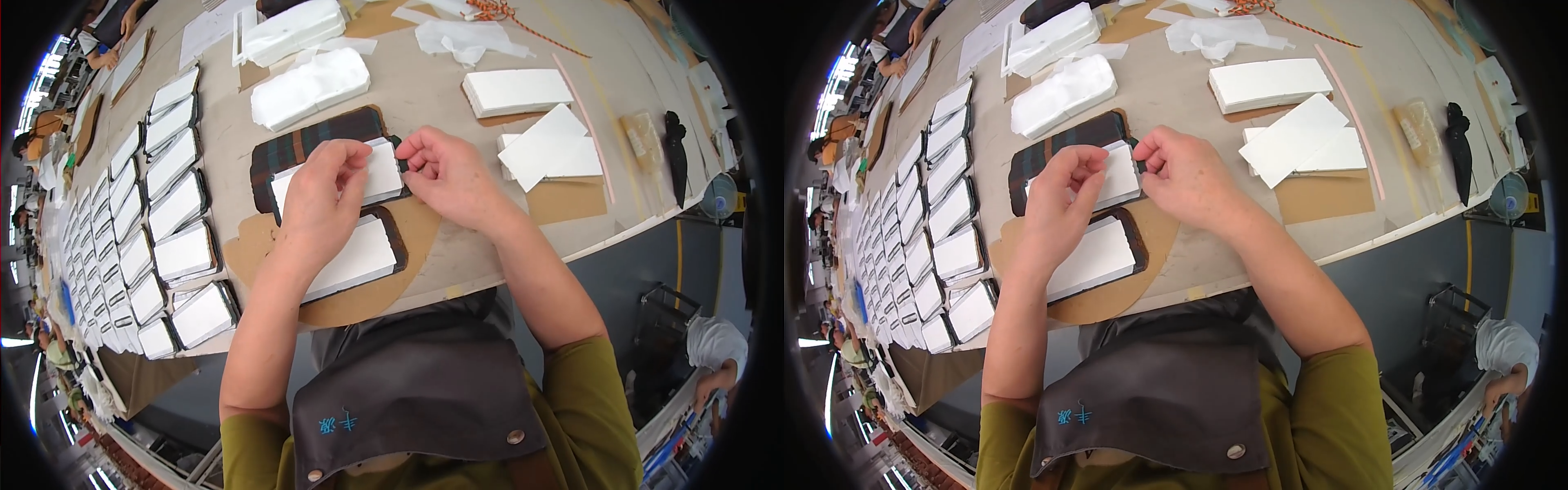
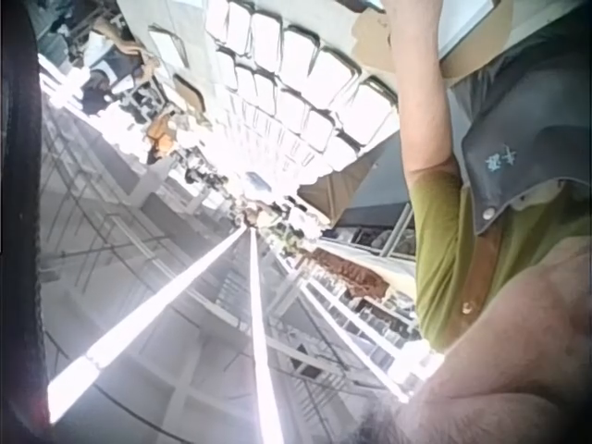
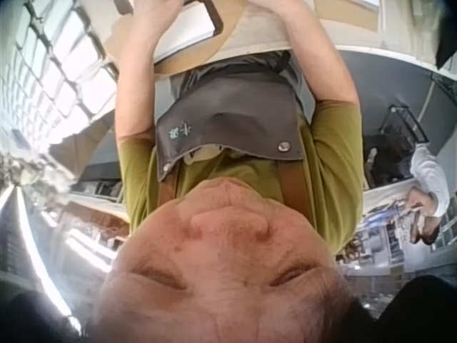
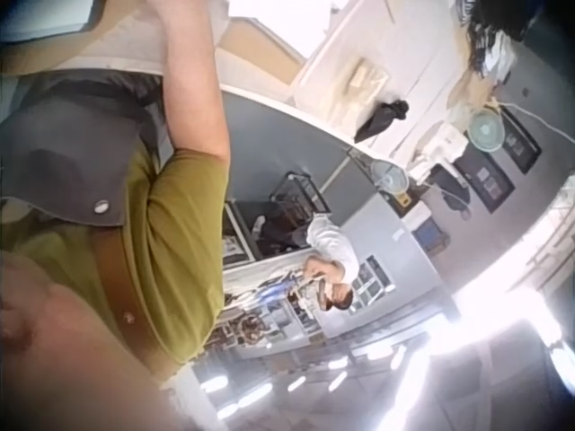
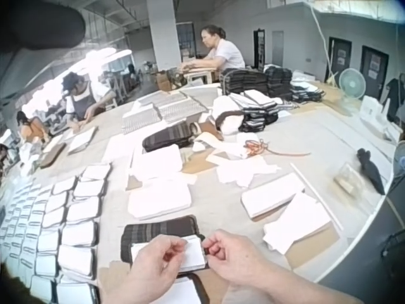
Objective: Applying lining and adhesive to leather pouch components.
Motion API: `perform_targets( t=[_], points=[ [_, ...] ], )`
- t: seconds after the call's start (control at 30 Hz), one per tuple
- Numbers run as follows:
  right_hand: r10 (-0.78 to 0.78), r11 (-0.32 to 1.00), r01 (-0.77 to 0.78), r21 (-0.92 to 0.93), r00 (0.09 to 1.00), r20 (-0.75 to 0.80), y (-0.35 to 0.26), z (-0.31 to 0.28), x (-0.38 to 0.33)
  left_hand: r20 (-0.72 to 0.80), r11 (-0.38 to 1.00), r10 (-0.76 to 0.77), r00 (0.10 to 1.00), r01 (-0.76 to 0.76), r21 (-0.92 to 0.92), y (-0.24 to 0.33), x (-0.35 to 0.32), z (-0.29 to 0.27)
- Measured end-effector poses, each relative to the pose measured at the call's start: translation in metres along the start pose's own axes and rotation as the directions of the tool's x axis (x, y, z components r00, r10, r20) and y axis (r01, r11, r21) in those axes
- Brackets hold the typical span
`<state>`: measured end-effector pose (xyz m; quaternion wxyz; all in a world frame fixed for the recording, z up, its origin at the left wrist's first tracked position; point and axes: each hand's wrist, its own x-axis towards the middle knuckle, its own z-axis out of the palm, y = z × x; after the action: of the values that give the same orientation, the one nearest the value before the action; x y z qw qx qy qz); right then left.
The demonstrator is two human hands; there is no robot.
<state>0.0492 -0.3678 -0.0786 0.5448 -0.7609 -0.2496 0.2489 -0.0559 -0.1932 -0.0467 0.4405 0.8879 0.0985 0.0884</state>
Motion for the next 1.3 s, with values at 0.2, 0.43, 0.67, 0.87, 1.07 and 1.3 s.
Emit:
perform_targets(
  t=[0.2, 0.43, 0.67, 0.87, 1.07, 1.3],
  points=[
    [0.012, 1.0, -0.013, -0.019, 1.0, -0.015, 0.002, 0.002, 0.001, 0.004, 0.995, 0.013, 1.0, -0.014, 0.1, -0.004, 0.005, 0.006],
    [0.019, 1.0, -0.019, -0.025, 1.0, -0.017, 0.001, 0.002, 0.003, 0.06, 0.985, 0.004, 0.998, -0.014, 0.171, -0.001, 0.006, 0.002],
    [0.026, 1.0, -0.026, -0.006, 1.0, -0.006, 0.002, 0.001, 0.005, 0.079, 0.964, 0.087, 0.993, -0.105, 0.246, -0.007, 0.006, 0.003],
    [0.207, 0.97, -0.215, 0.114, 0.975, 0.076, -0.022, -0.011, 0.004, 0.079, 0.942, 0.121, 0.989, -0.14, 0.305, -0.001, 0.006, 0.001],
    [0.185, 0.971, -0.195, 0.137, 0.979, 0.087, -0.012, -0.006, 0.009, 0.047, 0.986, 0.023, 0.999, -0.031, 0.167, 0.0, 0.006, 0.0],
    [0.134, 0.991, -0.134, -0.017, 0.99, 0.047, -0.006, 0.001, 0.011, 0.047, 1.0, 0.019, 0.999, -0.018, -0.017, -0.005, 0.001, -0.013]
  ],
)
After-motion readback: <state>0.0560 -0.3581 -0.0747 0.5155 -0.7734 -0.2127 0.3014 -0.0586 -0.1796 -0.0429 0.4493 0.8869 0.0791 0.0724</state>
